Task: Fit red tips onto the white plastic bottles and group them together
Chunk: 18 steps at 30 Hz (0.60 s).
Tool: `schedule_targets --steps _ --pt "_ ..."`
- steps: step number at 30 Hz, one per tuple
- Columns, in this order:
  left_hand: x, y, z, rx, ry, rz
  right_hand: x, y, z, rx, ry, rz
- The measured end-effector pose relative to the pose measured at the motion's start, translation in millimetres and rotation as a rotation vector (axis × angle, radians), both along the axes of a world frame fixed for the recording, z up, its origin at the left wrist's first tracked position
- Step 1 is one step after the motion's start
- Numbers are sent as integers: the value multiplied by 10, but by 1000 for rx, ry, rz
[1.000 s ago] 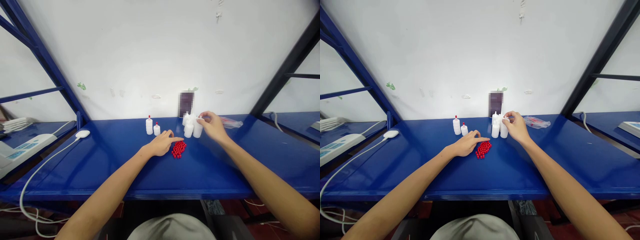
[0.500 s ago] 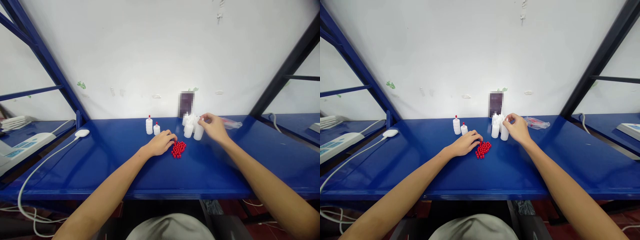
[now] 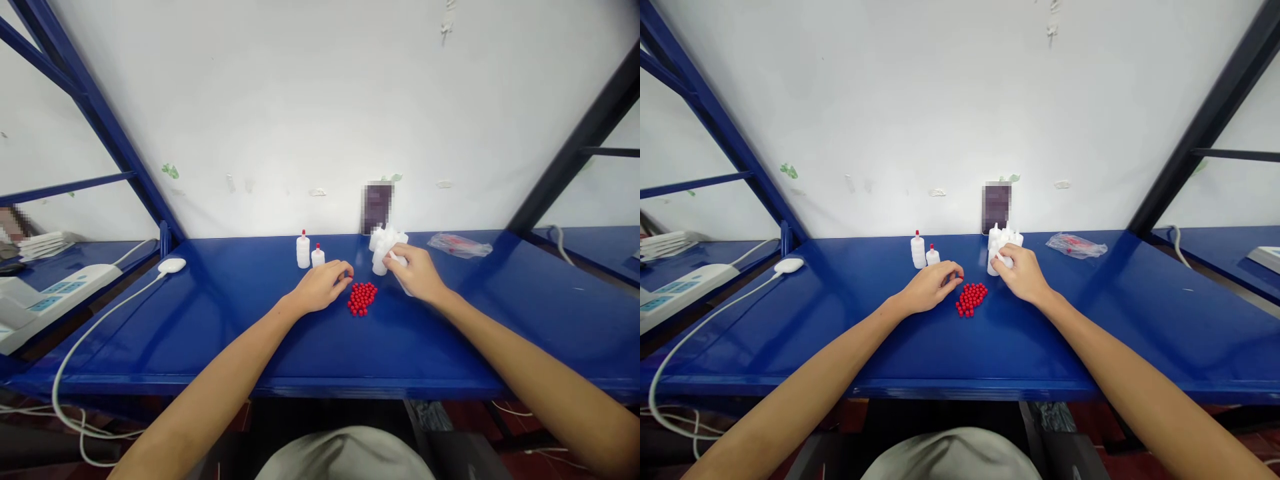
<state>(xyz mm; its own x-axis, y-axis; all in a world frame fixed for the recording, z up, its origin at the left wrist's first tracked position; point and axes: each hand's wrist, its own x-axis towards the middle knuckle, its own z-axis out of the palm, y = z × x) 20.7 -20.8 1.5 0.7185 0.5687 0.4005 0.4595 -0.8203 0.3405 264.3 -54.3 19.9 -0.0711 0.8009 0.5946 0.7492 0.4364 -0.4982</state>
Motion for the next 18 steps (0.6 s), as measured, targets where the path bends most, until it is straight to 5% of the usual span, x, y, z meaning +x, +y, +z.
schedule_targets --steps 13,18 --pt "46 -25 -22 -237 -234 24 -178 -123 -16 -190 -313 14" --pt "49 -38 8 -282 -323 26 -192 -119 -10 -168 -128 21"
